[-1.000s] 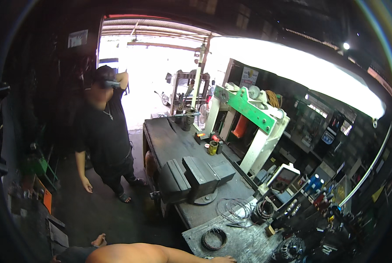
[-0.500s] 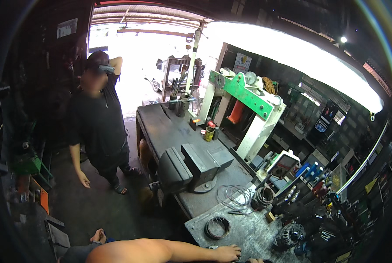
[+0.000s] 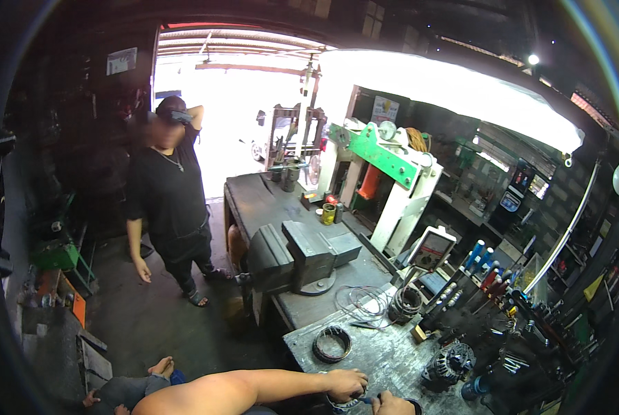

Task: The person sorts screws from a tray and uses a screwdriver to fasten screws into a circular metal housing on a workbench. The person then picks up a second housing and continues fastening screws into it.

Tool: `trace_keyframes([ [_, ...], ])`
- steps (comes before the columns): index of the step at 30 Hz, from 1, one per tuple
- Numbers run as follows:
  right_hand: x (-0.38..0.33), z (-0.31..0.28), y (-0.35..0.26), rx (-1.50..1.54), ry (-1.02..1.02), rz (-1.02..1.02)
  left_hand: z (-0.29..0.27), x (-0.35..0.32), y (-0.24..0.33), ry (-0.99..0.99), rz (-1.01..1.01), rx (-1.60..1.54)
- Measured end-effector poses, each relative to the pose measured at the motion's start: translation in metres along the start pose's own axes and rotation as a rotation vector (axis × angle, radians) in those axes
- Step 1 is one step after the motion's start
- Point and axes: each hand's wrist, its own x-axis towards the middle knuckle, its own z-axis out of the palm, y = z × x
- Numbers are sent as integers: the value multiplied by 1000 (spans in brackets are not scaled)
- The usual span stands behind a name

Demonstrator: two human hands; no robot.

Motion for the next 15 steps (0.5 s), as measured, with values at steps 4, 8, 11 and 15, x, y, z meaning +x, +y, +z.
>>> trace_keyframes([
  [4,-5,-4,0,4,393,-418,-2,-7,4,39,28,-18],
  [8,-1,4,6,17,115,-26,-5,-10,6,35,51,-32],
  [11,6,19,13,81,161,-185,-7,-10,3,-59,24,-24],
  [15,11,41,19,58,596,-359,-14,-9,2,-31,115,74],
])
